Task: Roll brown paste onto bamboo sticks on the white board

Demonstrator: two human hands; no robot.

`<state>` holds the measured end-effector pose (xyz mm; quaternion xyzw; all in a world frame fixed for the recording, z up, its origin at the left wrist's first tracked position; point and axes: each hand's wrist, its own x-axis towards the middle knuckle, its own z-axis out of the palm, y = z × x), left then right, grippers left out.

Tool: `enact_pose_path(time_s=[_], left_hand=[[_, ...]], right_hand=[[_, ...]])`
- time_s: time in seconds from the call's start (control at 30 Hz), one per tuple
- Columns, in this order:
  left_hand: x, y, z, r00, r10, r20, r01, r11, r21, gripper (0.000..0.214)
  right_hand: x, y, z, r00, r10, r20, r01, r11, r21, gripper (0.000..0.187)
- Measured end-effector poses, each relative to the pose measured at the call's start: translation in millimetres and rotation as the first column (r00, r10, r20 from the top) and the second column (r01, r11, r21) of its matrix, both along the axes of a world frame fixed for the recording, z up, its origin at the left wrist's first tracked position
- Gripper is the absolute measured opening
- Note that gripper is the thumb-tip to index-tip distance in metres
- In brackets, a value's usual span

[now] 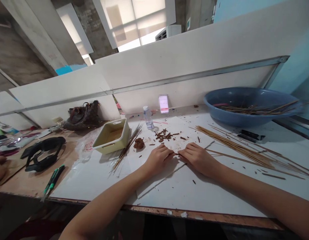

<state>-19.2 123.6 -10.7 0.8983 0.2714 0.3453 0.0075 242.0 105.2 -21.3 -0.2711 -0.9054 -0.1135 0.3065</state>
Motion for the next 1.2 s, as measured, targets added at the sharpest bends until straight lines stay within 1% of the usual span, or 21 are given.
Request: enact_pose_path(time_s=[0.17, 0.37, 0.5, 0.63, 0.77, 0.87, 0.97, 1.03, 1.1, 1.13, 1.2], left_hand=[[-1, 1, 1.2, 0.999, -0.004, 0.039, 0.003, 1.0, 0.028, 0.019], [-1, 6, -0.4, 0.995, 0.03, 0.093, -0.034, 0.999, 0.034, 0.019], [-3, 7, -0.2, 0.987, 0.072, 0.14, -0.078, 0.996, 0.035, 0.013], [-4, 7, 1.2, 0.987, 0.071, 0.142, -0.073, 0.997, 0.011, 0.012], [-5, 7, 2.7, 0.988, 0.065, 0.137, -0.068, 0.997, 0.018, 0.015], [-6, 8, 4.5, 0.987, 0.113, 0.116, -0.115, 0.993, 0.018, 0.025], [-7, 9, 5.5, 0.978, 0.165, 0.129, -0.169, 0.985, 0.02, 0.036], [-7, 11, 5.1, 0.967, 0.196, 0.165, -0.202, 0.979, 0.019, 0.032], [-8, 11, 4.2, 0.946, 0.241, 0.217, -0.249, 0.968, 0.012, 0.015], [-9, 11, 4.0, 0.936, 0.261, 0.237, -0.27, 0.963, 0.01, 0.014], [-10, 10, 4.6, 0.938, 0.259, 0.23, -0.273, 0.961, 0.033, 0.032]], right_hand=[[3, 2, 1.7, 1.0, -0.014, 0.008, 0.014, 1.0, 0.017, 0.019], [5, 1, 5.8, 1.0, -0.022, -0.005, 0.022, 1.0, 0.012, 0.019], [6, 2, 5.2, 1.0, -0.026, -0.002, 0.026, 0.999, 0.03, 0.021], [6, 2, 6.1, 0.999, -0.032, 0.003, 0.031, 0.999, 0.037, 0.022], [6, 1, 9.1, 0.999, -0.032, 0.0, 0.032, 0.998, 0.045, 0.023], [5, 1, 9.9, 1.0, -0.031, 0.002, 0.031, 0.999, 0.035, 0.023], [5, 1, 9.1, 1.0, -0.027, 0.005, 0.027, 0.999, 0.036, 0.022], [6, 1, 8.3, 1.0, -0.025, 0.007, 0.025, 0.999, 0.027, 0.021], [6, 0, 7.9, 1.0, -0.026, 0.002, 0.026, 1.0, 0.008, 0.021], [7, 0, 7.8, 1.0, -0.027, -0.002, 0.027, 1.0, -0.002, 0.022], [7, 0, 7.6, 1.0, -0.029, -0.009, 0.029, 0.999, -0.016, 0.024]])
